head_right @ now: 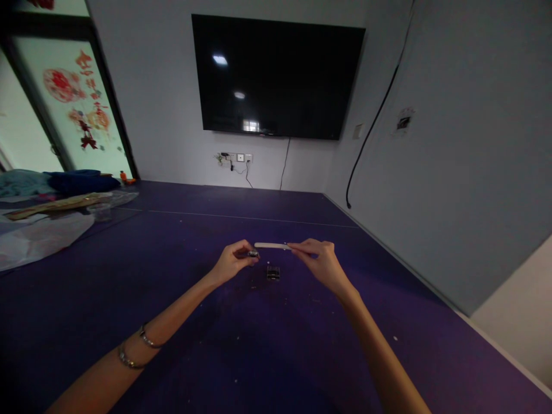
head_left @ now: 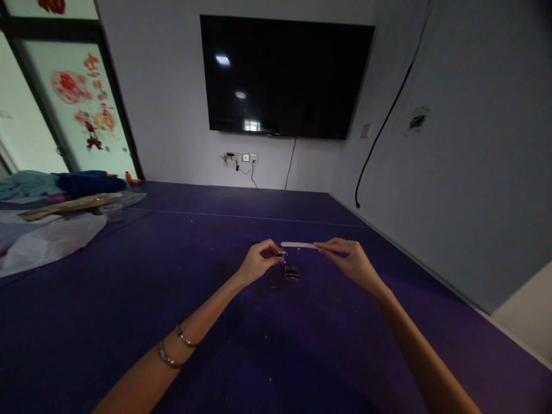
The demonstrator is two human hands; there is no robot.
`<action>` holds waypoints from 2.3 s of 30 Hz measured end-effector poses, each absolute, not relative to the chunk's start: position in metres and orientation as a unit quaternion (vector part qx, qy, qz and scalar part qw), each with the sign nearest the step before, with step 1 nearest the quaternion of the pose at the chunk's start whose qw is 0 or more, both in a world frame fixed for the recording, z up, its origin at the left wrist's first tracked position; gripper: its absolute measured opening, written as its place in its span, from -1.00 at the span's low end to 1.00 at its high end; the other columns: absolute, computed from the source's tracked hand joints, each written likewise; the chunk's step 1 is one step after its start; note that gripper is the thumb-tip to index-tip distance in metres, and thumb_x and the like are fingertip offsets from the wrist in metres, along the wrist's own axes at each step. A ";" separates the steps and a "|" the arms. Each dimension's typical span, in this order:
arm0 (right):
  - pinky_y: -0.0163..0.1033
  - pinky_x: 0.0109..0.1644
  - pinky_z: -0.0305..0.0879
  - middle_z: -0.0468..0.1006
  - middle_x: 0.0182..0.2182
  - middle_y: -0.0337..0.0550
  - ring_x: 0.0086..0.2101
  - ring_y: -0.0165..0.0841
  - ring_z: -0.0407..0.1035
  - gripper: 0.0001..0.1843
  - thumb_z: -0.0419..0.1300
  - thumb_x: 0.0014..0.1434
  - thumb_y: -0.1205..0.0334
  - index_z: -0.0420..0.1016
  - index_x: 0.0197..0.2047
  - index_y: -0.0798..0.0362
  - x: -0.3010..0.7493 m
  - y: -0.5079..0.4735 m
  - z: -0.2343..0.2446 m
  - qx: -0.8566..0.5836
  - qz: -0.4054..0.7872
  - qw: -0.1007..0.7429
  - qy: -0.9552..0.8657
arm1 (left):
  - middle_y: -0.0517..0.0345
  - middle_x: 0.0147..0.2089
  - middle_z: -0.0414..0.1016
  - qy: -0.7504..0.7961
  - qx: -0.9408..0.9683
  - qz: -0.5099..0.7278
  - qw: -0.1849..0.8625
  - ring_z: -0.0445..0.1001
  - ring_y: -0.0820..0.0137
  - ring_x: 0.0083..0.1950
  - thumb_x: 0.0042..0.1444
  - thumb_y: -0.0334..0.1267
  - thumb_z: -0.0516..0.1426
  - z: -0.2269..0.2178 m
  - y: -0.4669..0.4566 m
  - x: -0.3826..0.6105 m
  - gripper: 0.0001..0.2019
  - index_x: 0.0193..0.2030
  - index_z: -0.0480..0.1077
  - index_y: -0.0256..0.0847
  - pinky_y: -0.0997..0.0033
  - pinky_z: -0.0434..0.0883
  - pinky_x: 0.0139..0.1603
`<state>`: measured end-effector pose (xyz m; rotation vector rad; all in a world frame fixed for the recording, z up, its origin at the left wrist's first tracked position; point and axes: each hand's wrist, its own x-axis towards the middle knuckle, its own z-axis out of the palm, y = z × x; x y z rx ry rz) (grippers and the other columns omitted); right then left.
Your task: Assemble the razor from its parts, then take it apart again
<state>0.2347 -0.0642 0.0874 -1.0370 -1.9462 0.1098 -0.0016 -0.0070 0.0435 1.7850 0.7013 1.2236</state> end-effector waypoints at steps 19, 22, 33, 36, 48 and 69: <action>-0.23 -0.21 0.35 0.59 -0.32 -0.13 -0.31 -0.35 0.45 -0.76 0.15 0.13 0.10 0.57 -0.18 -0.07 0.234 -0.064 0.086 -0.411 0.077 0.455 -0.786 | 0.20 -0.42 0.44 0.284 0.716 0.485 0.414 0.42 0.44 -0.33 -0.12 -0.30 0.25 0.045 -0.011 -0.002 -0.83 -0.46 0.31 -0.23 0.43 0.36 -0.25; -0.23 -0.21 0.35 0.59 -0.32 -0.14 -0.31 -0.35 0.45 -0.77 0.17 0.11 0.11 0.57 -0.19 -0.08 0.233 -0.064 0.086 -0.405 0.094 0.458 -0.786 | 0.21 -0.43 0.44 0.274 0.715 0.485 0.421 0.42 0.45 -0.35 -0.12 -0.31 0.25 0.046 -0.011 -0.001 -0.84 -0.47 0.31 -0.23 0.44 0.36 -0.27; -0.23 -0.20 0.34 0.58 -0.32 -0.14 -0.30 -0.34 0.44 -0.77 0.19 0.10 0.11 0.58 -0.19 -0.05 0.233 -0.064 0.084 -0.398 0.123 0.462 -0.783 | 0.20 -0.43 0.44 0.277 0.718 0.482 0.418 0.42 0.44 -0.35 -0.12 -0.30 0.25 0.047 -0.013 -0.001 -0.84 -0.47 0.31 -0.24 0.43 0.36 -0.28; -0.24 -0.21 0.34 0.58 -0.33 -0.14 -0.31 -0.35 0.44 -0.77 0.19 0.09 0.12 0.58 -0.19 -0.05 0.233 -0.063 0.083 -0.395 0.126 0.458 -0.786 | 0.20 -0.43 0.44 0.273 0.719 0.485 0.415 0.41 0.45 -0.36 -0.12 -0.31 0.25 0.048 -0.014 -0.001 -0.84 -0.46 0.33 -0.24 0.43 0.36 -0.27; -0.22 -0.25 0.35 0.59 -0.34 -0.12 -0.32 -0.32 0.44 -0.78 0.19 0.10 0.13 0.58 -0.19 -0.05 0.231 -0.065 0.085 -0.400 0.120 0.467 -0.779 | 0.24 -0.43 0.43 0.254 0.716 0.501 0.416 0.41 0.48 -0.36 -0.13 -0.33 0.27 0.047 -0.012 -0.002 -0.83 -0.46 0.32 -0.27 0.44 0.36 -0.26; -0.21 -0.23 0.33 0.58 -0.34 -0.14 -0.31 -0.32 0.44 -0.79 0.21 0.09 0.14 0.58 -0.19 -0.06 0.238 -0.063 0.082 -0.404 0.129 0.470 -0.774 | 0.22 -0.42 0.44 0.257 0.720 0.502 0.405 0.42 0.48 -0.35 -0.13 -0.34 0.27 0.048 -0.011 -0.003 -0.84 -0.46 0.34 -0.26 0.44 0.36 -0.26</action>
